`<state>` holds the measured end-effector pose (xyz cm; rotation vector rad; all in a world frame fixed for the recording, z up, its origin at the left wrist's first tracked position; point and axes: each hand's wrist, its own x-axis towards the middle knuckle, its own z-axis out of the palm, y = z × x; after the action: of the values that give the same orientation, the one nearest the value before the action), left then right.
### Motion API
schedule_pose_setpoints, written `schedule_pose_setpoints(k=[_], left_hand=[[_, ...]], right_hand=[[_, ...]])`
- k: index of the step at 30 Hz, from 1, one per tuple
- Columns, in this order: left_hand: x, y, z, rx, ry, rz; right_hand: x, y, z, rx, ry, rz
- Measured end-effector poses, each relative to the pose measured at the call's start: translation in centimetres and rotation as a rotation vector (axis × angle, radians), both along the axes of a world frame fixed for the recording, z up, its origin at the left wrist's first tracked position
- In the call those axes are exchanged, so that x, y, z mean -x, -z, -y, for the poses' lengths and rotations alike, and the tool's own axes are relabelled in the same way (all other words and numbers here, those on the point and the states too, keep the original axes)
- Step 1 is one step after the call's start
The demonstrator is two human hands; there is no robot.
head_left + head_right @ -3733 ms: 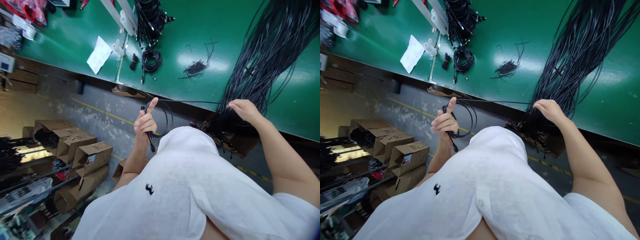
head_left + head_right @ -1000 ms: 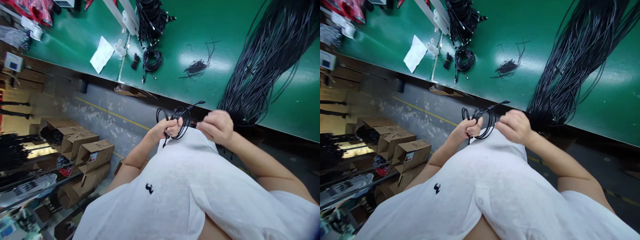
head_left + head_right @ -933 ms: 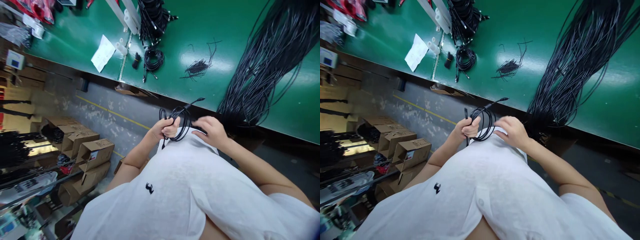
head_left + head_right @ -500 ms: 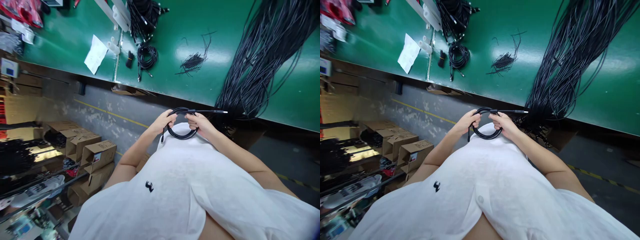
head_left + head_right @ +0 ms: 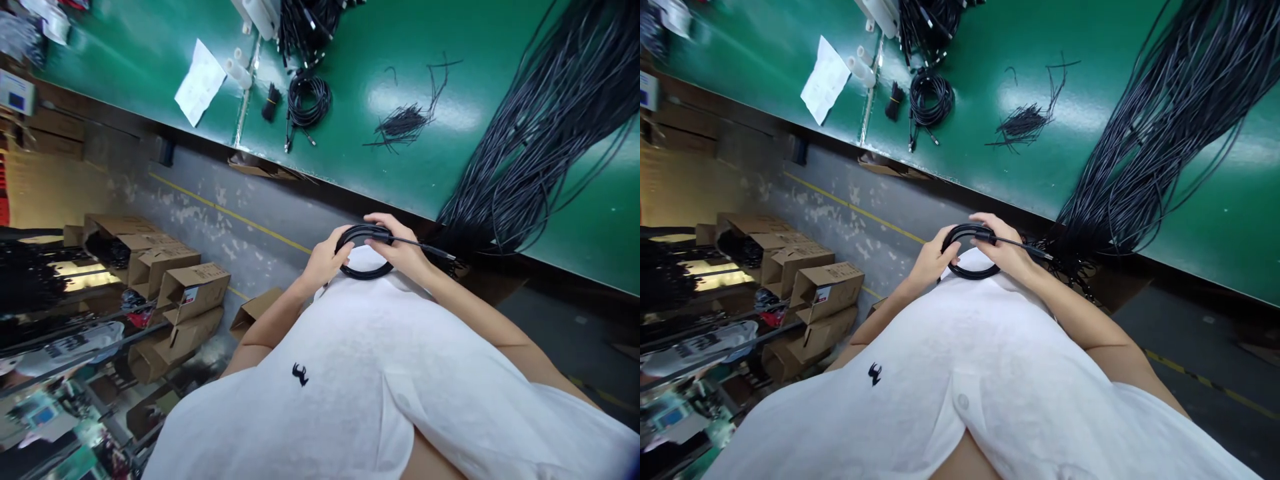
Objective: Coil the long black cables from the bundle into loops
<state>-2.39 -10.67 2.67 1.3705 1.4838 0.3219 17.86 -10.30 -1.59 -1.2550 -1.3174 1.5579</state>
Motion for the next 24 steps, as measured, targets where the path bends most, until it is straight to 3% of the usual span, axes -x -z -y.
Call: schedule_pose_setpoints(k=[3, 6, 8, 10, 15, 21, 24], left_hand=[[0.0, -1.1, -0.9, -0.029, 0.190, -0.184], [-0.6, -1.9, -1.5, -0.074, 0.314, -0.353], [-1.2, -1.9, -1.7, -0.081, 0.338, -0.359], [-1.7, -1.5, -1.7, -0.041, 0.316, -0.279], [-2.0, 0.1, -1.1, 0.035, 0.193, -0.076], [-3.6, 1.3, 0.4, -0.232, -0.041, -0.106], [-4.7, 1.9, 0.6, -0.251, -0.003, -0.269]], right_hand=[[-1.0, 0.0, -1.3, 0.003, -0.259, 0.009], [-1.1, -0.3, -2.2, -0.086, -0.203, 0.047], [-1.0, -0.4, -2.5, -0.193, -0.133, 0.071], [-1.0, -0.5, -2.6, -0.213, -0.106, 0.059], [-1.1, -0.4, -2.7, -0.036, -0.025, 0.018], [-1.5, 0.3, -3.7, 0.114, 0.006, -0.069], [-2.2, 1.1, -3.7, 0.089, -0.091, -0.045]])
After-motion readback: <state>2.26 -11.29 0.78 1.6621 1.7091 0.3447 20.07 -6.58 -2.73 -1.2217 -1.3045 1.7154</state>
